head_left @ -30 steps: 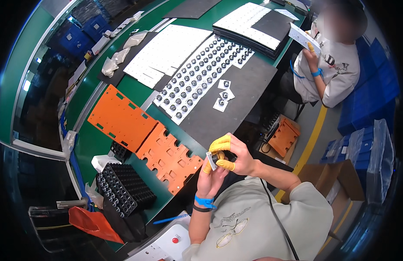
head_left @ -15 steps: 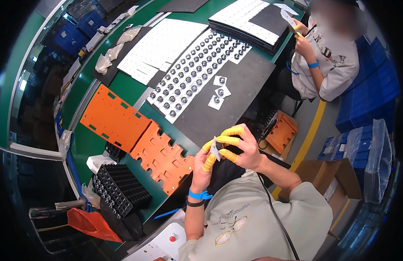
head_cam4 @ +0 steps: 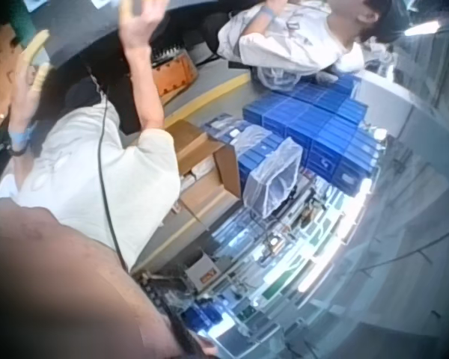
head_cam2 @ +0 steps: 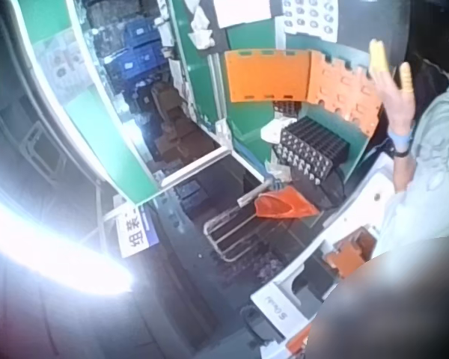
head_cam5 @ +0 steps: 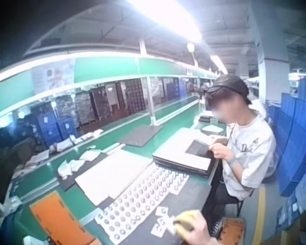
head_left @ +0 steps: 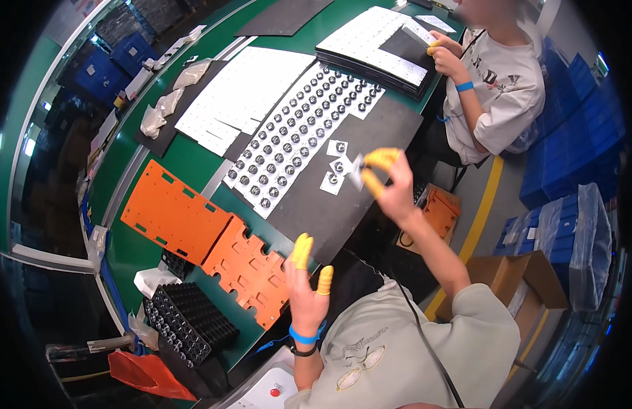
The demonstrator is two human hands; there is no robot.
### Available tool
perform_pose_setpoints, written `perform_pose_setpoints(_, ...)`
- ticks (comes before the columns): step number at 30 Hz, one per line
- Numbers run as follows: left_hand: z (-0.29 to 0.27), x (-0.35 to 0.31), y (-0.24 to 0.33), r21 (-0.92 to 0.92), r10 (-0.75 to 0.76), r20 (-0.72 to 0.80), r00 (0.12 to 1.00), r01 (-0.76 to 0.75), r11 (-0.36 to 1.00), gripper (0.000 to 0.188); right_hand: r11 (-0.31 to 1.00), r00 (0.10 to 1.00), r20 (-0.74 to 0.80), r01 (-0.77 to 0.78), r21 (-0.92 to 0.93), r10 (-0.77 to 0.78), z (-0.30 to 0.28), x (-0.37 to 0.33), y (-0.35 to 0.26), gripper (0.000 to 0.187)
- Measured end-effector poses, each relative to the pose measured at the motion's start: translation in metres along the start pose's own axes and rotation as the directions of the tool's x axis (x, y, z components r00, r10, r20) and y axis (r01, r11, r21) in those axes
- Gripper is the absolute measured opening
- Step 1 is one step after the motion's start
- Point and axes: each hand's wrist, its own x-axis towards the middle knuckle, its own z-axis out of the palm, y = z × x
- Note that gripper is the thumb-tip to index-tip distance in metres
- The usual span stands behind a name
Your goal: The person wipes small square electronic components with a white cloth. They pick up the components from a tray, wipe them thoroughly, and place them back on the tray. The person also briefly checks a smartwatch on their wrist during the process.
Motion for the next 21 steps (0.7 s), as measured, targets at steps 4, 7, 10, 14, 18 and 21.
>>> perform_pose_setpoints(4,-0.017,-0.003,-0.029,0.196,0.02,-0.237,0.971,0.027,0.98,0.045,0.962,0.997,-0.01,-0.075,-0.264,0.075,0.029,0.033,0.105,0.024)
perform_pose_setpoints(7,-0.028,-0.01,-0.051,0.26,-0.011,-0.292,0.956,0.091,0.961,0.042,0.939,0.995,0.096,-0.006,-0.345,0.042,0.048,0.049,0.139,0.026)
perform_pose_setpoints(10,-0.028,-0.017,-0.064,0.236,-0.053,-0.332,0.942,0.137,0.962,0.042,0.917,0.984,0.171,0.026,-0.399,0.046,0.058,0.057,0.156,0.027)
perform_pose_setpoints(14,-0.025,-0.022,-0.074,0.276,-0.03,-0.393,0.919,0.149,0.949,0.043,0.91,0.986,0.16,0.029,-0.413,0.041,0.071,0.055,0.162,0.03)
perform_pose_setpoints(18,-0.024,-0.022,-0.075,0.256,-0.069,-0.406,0.911,0.186,0.949,0.045,0.943,0.991,0.136,0.034,-0.331,0.012,0.071,0.05,0.137,0.031)
perform_pose_setpoints(21,-0.021,-0.02,-0.068,0.357,-0.023,-0.404,0.914,0.181,0.916,0.046,0.957,0.98,0.196,0.099,-0.272,-0.046,0.069,0.042,0.12,0.027)
